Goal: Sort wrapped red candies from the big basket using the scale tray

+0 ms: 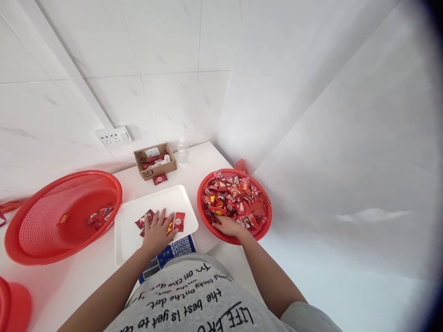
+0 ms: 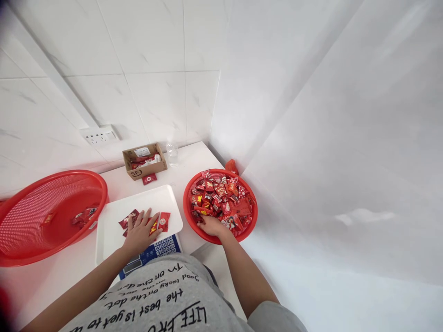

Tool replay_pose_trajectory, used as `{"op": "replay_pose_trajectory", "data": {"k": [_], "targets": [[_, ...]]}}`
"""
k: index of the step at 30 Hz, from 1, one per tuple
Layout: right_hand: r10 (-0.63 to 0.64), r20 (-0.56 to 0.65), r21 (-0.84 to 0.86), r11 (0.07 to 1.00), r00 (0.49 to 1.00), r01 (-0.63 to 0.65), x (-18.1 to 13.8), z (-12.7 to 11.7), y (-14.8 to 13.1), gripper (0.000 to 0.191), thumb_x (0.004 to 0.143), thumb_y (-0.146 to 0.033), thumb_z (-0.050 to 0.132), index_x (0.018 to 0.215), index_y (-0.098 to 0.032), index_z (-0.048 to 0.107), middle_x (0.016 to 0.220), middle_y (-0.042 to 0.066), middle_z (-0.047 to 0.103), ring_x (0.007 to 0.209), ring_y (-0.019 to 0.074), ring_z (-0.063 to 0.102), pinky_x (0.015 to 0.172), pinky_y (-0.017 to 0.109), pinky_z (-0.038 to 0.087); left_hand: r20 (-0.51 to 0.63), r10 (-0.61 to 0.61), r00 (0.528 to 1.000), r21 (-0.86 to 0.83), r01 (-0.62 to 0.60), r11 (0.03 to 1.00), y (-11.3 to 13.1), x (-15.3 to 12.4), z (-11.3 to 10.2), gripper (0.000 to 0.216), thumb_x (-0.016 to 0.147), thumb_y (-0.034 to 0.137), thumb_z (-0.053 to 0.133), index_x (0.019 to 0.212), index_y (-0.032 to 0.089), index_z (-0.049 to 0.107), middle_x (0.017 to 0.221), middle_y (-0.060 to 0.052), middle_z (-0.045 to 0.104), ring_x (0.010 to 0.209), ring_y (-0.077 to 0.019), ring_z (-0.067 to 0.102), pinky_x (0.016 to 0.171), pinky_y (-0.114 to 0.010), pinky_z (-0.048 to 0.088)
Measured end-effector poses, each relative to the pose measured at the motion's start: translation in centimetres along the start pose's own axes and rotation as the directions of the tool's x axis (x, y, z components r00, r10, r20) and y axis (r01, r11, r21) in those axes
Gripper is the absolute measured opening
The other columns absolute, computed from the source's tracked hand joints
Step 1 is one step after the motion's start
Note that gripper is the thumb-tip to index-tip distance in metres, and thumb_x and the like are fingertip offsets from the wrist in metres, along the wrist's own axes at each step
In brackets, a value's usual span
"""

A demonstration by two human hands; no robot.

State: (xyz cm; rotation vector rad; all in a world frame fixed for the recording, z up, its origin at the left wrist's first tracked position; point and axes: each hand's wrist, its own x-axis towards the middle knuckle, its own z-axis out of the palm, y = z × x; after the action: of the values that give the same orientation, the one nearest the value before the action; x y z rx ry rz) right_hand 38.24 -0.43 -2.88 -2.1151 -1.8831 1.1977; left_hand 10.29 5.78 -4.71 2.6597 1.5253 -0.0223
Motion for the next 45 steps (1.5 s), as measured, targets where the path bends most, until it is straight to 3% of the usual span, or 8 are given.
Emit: {"op": "replay_pose_trajectory", "data": {"k": [7,15,20,27,32,40,45], "targets": [[0.104,-0.06,-0.017,0.994,0.993,-0.105,0.7,1.6,-0.3,0.051,0.085,-0.028,0.041,0.133,-0.017,0.034,0.124,0.014,0.052,0.109,0.0267,0.051,0.09,0.036,0.035,0.009,0.003,1.0,0.007,-0.003,1.0,0.1,0.0,-0.1,0.057,0.081,0.055,0.035,0.132,0.028,0.036,0.142,-0.01,0.029,0.129,-0.0341,0.023,0.101,-0.058,0.003],[0.118,-0.035,0.027,0.993,0.992,-0.117,1.6,1.3,-0.1,0.049,0.08,-0.028,0.048,0.128,-0.019,0.042,0.11,0.013,0.062,0.097,0.0267,0.058,0.083,0.035,0.039,0.022,-0.01,1.0,0.009,0.01,1.0,0.2,0.1,-0.4,0.057,0.081,0.054,0.036,0.132,0.028,0.036,0.142,-0.01,0.029,0.13,-0.034,0.022,0.101,-0.058,0.002],[0.107,-0.072,0.114,0.989,0.992,-0.098,2.3,1.4,0.1,0.052,0.076,-0.023,0.053,0.127,-0.018,0.044,0.114,0.013,0.059,0.101,0.0285,0.055,0.086,0.038,0.037,0.025,-0.003,1.0,0.018,0.002,1.0,0.2,0.1,-0.4,0.057,0.082,0.054,0.035,0.133,0.028,0.035,0.142,-0.01,0.029,0.13,-0.0337,0.022,0.101,-0.058,0.002],[0.079,-0.097,0.368,0.929,0.992,-0.038,2.5,1.0,0.8,0.029,0.067,-0.019,0.062,0.096,-0.02,0.064,0.096,0.008,0.066,0.091,0.026,0.057,0.083,0.037,0.041,0.01,-0.001,1.0,-0.001,0.001,1.0,0.2,0.0,-0.2,0.057,0.082,0.053,0.035,0.132,0.027,0.036,0.142,-0.01,0.029,0.13,-0.0339,0.021,0.101,-0.058,0.002],[0.032,-0.116,0.617,0.786,0.993,0.047,1.2,-0.1,1.6,0.028,0.07,-0.026,0.061,0.096,-0.017,0.063,0.096,0.006,0.066,0.091,0.0228,0.058,0.081,0.036,0.044,0.018,-0.013,1.0,-0.022,0.013,1.0,0.3,0.0,-0.3,0.057,0.081,0.054,0.037,0.132,0.028,0.037,0.142,-0.009,0.03,0.13,-0.0336,0.022,0.101,-0.058,0.002],[0.069,-0.164,0.888,0.445,0.984,0.117,-1.0,-1.0,2.3,0.036,0.08,-0.039,0.051,0.111,-0.02,0.052,0.104,0.007,0.063,0.091,0.0176,0.061,0.077,0.033,0.05,0.04,-0.015,0.999,-0.006,0.015,1.0,0.3,0.0,-0.7,0.057,0.081,0.053,0.037,0.132,0.028,0.036,0.143,-0.009,0.028,0.13,-0.0338,0.022,0.101,-0.059,0.002],[0.023,-0.146,0.985,0.1,0.989,0.143,-1.8,-1.3,1.9,0.037,0.087,-0.048,0.035,0.112,-0.024,0.048,0.117,0.007,0.056,0.102,0.0192,0.057,0.077,0.037,0.051,0.076,0.004,0.997,-0.043,-0.001,0.999,0.1,0.1,-1.1,0.058,0.082,0.053,0.034,0.134,0.026,0.033,0.143,-0.01,0.026,0.131,-0.0337,0.019,0.1,-0.061,0.005]]}}
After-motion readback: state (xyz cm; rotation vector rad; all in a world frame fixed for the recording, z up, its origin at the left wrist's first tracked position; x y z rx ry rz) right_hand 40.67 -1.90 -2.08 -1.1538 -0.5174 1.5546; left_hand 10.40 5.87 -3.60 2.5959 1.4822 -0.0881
